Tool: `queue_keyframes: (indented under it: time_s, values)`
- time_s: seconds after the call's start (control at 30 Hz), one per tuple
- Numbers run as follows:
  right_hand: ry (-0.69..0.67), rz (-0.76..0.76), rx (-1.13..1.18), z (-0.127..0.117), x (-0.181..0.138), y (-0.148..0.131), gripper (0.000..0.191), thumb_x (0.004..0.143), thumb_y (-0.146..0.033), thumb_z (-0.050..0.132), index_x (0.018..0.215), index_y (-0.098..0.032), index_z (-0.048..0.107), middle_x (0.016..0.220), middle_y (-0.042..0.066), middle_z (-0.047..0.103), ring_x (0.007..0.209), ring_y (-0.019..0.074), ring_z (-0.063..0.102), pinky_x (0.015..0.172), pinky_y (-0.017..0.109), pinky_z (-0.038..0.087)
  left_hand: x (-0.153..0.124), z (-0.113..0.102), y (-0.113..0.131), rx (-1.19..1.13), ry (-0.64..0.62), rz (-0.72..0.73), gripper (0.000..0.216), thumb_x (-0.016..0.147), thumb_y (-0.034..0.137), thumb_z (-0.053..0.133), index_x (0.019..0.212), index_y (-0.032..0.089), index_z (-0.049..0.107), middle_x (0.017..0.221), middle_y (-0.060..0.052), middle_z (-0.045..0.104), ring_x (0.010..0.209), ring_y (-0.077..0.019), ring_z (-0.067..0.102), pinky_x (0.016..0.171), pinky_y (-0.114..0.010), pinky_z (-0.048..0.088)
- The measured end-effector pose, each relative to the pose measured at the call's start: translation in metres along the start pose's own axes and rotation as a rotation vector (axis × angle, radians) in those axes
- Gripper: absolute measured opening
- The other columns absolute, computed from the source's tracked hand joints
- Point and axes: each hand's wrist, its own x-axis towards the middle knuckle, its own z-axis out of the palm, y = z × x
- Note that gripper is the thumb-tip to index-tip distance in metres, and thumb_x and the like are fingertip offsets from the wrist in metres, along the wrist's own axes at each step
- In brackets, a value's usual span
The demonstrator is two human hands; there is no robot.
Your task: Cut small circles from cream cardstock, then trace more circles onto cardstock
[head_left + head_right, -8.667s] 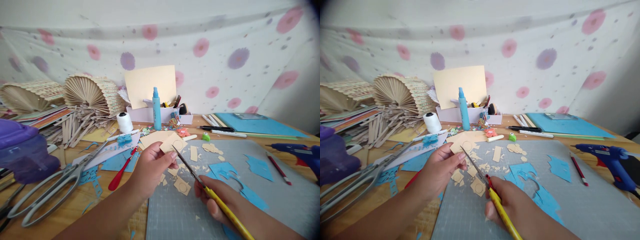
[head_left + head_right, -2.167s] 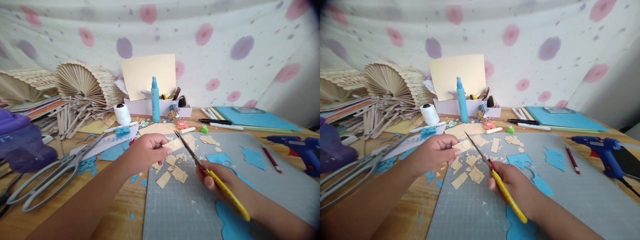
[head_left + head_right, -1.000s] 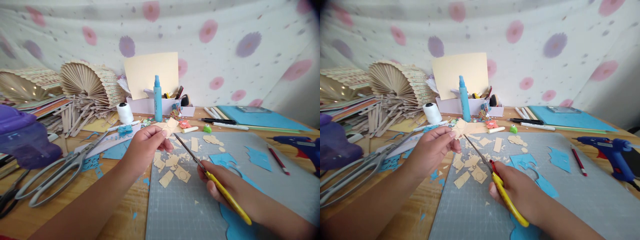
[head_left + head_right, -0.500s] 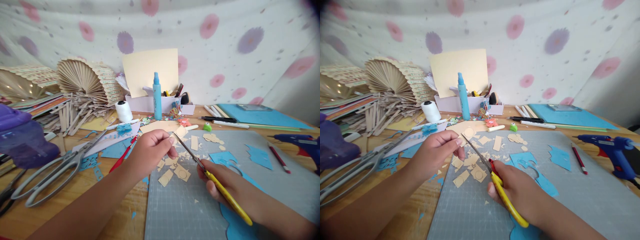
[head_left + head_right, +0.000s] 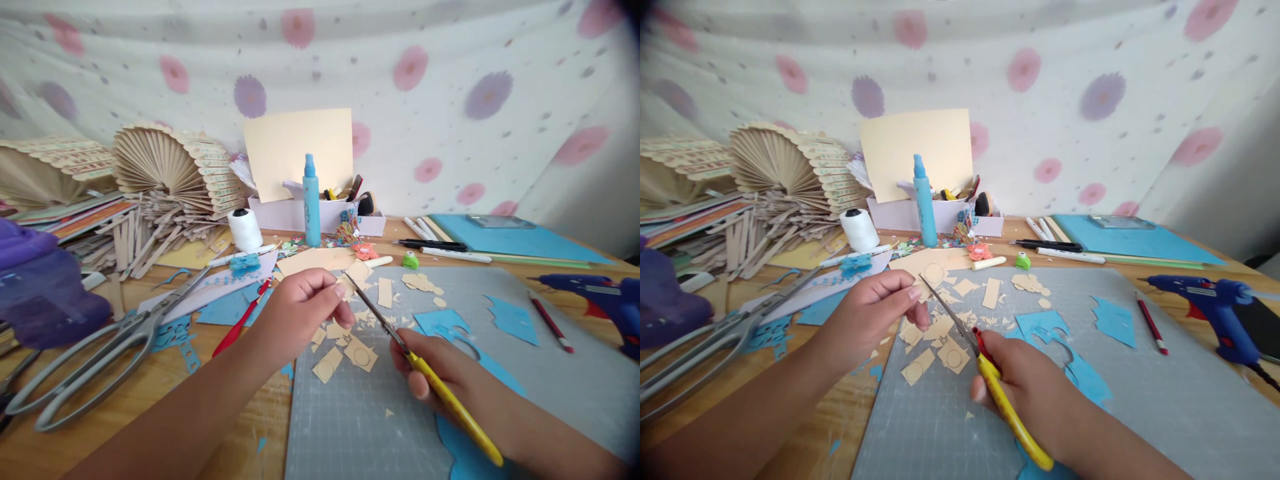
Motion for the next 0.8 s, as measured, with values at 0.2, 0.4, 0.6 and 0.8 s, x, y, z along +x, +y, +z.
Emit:
queue_keyframes:
  time_s: [0.2,0.4,0.6,0.8]
  values:
    - [-0.020,0.090,0.092,0.004,0.005,0.003,0.012,0.075,-0.027,0.049,0.064,-0.022,0.047,0.060,-0.003,0.054,0.058,0.0158,0.050,0.054,0.025,0.037,0.000,-0.004,-0.003,-0.009,-0.022,0.024,0.023,0.081,0.026,0.052,0.060,0.018,0.058,0.058,0.002,0.065,0.057,-0.0114,0.059,0.060,-0.024,0.046]
    - [0.011,0.069,-0.038,0.005,0.005,0.004,0.011,0.073,-0.029,0.048,0.065,-0.022,0.046,0.062,0.000,0.057,0.058,0.0169,0.051,0.055,0.026,0.040,0.002,-0.007,-0.003,0.050,-0.025,0.034,0.022,0.080,0.027,0.052,0.060,0.020,0.056,0.057,0.002,0.065,0.057,-0.0126,0.059,0.060,-0.025,0.047]
    - [-0.034,0.050,-0.132,0.000,-0.004,-0.003,0.009,0.073,-0.030,0.044,0.075,-0.022,0.049,0.076,0.006,0.062,0.070,0.0229,0.059,0.061,0.032,0.046,0.002,-0.007,-0.002,0.135,-0.074,-0.004,0.024,0.078,0.025,0.051,0.054,0.020,0.052,0.051,0.003,0.061,0.050,-0.0112,0.055,0.055,-0.024,0.043]
    - [-0.046,0.035,-0.044,-0.001,0.001,0.002,0.012,0.076,-0.031,0.047,0.067,-0.023,0.045,0.063,0.000,0.055,0.059,0.0179,0.051,0.054,0.027,0.038,0.000,-0.007,-0.002,0.178,-0.125,-0.003,0.025,0.079,0.022,0.050,0.054,0.019,0.054,0.051,0.003,0.061,0.050,-0.0104,0.054,0.055,-0.023,0.041]
